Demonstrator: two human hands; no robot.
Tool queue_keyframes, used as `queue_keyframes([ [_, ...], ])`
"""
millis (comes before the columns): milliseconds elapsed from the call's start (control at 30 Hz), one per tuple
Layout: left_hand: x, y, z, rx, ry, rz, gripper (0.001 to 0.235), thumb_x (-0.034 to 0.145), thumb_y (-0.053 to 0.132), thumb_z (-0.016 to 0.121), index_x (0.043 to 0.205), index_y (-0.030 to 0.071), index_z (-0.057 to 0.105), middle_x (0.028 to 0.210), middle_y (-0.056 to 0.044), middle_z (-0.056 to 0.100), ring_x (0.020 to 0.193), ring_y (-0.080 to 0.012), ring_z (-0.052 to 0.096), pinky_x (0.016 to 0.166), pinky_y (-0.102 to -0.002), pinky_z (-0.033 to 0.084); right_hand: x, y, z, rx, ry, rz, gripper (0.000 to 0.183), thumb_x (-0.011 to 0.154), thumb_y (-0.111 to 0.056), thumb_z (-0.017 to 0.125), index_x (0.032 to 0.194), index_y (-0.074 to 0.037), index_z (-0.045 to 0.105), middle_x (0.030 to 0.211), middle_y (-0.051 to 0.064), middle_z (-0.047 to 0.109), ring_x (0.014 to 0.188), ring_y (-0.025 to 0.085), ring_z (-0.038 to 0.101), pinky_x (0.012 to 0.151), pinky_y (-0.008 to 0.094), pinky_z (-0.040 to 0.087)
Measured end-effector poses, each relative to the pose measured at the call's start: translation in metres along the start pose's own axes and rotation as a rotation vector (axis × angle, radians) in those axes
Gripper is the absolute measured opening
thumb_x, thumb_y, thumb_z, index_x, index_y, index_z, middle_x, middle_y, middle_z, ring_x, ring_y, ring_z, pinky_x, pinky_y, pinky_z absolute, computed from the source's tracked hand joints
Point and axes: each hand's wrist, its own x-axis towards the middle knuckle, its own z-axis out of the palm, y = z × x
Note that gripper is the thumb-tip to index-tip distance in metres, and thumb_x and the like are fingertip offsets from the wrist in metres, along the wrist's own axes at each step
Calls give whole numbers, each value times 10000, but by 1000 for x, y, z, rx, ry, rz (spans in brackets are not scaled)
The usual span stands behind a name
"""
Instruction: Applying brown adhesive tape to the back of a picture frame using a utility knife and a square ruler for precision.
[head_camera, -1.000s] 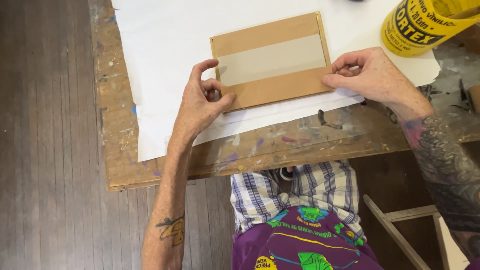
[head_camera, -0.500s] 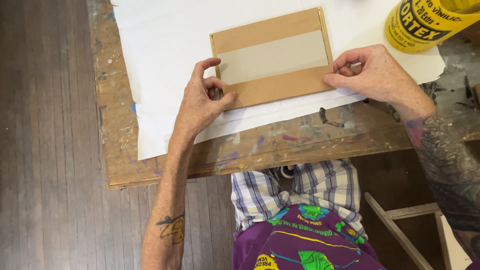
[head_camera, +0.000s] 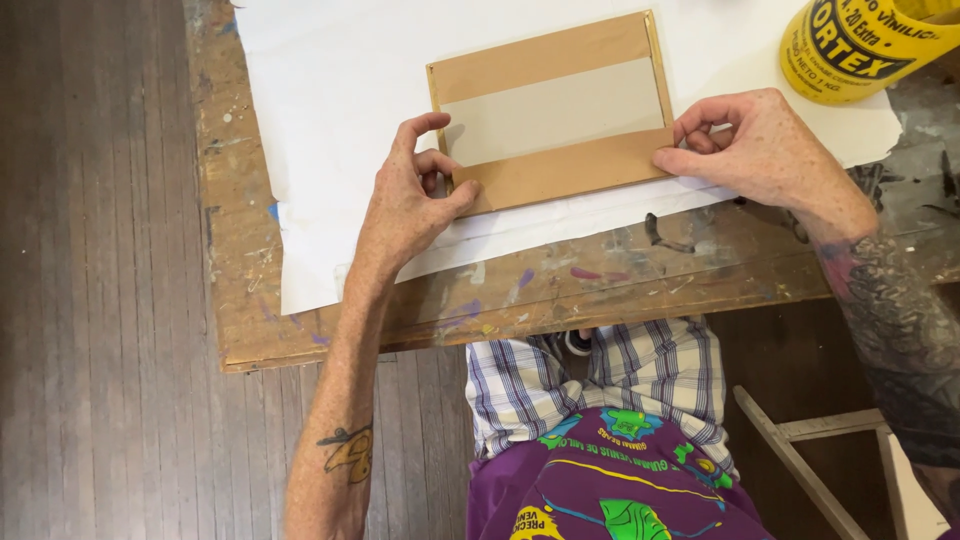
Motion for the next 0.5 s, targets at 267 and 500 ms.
queue_keyframes([
  [267,2,-13,-4,-17,-27,113,598,865,118,717,1408,160,470,813,63,610,693,-89,427,739,-260,451,4,7,2,-44,-2,-41,193,914,-204,847,932,-68,712,706,-40,473,634,58,384,579,212,279],
  [500,1,-20,-4,5,-50,205,612,893,149,703,1445,172,438,849,65,629,704,-108,413,771,-265,449,-1,6,3,-67,37,-39,196,927,-194,853,993,-46,743,718,-14,513,649,69,382,635,206,351],
])
